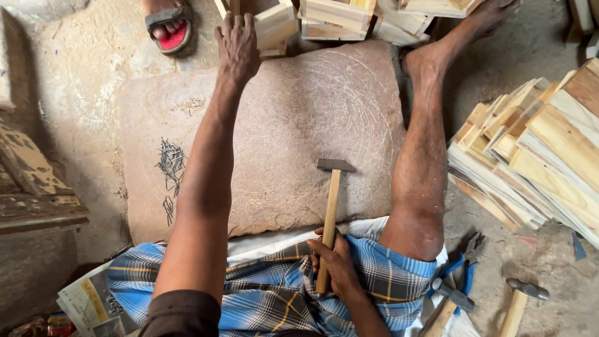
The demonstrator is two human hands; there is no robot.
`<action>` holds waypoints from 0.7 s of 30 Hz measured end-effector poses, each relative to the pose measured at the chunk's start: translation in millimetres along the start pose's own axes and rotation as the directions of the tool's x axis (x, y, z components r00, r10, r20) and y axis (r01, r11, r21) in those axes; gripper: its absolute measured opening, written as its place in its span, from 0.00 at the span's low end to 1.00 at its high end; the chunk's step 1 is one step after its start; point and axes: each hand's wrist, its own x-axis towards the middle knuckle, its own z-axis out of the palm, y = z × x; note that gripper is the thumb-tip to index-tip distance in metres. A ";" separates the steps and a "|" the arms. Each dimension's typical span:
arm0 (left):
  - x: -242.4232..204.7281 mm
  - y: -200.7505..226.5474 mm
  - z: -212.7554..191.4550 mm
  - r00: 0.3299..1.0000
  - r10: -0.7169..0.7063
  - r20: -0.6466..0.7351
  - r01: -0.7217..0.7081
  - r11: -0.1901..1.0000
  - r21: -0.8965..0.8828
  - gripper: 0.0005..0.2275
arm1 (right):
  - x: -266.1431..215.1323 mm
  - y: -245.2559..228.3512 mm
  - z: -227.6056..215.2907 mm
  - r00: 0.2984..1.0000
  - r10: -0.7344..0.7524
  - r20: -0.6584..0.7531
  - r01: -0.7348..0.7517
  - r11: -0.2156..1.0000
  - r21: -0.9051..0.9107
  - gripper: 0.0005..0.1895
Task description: The person assembles small wooden boxes by nailing wooden planks together using a hammer. They sit on the floor, pick up nails, position the planks, and hammer them into place to form box structures.
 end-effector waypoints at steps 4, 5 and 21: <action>-12.9 -13.7 -14.4 0.992 0.066 0.104 -0.058 0.995 -0.080 0.17 | -0.1 3.0 4.0 1.000 0.005 -0.008 -0.005 1.000 -0.013 0.23; -23.9 -16.5 -28.2 0.980 0.068 0.189 -0.038 0.987 -0.159 0.12 | -2.1 3.4 3.6 1.000 -0.011 0.002 0.011 1.000 -0.004 0.23; -337.9 46.7 -210.0 0.943 -0.075 0.325 0.295 0.638 -0.711 0.11 | -48.2 -28.3 -10.0 0.979 -0.204 0.010 0.202 0.962 -0.186 0.42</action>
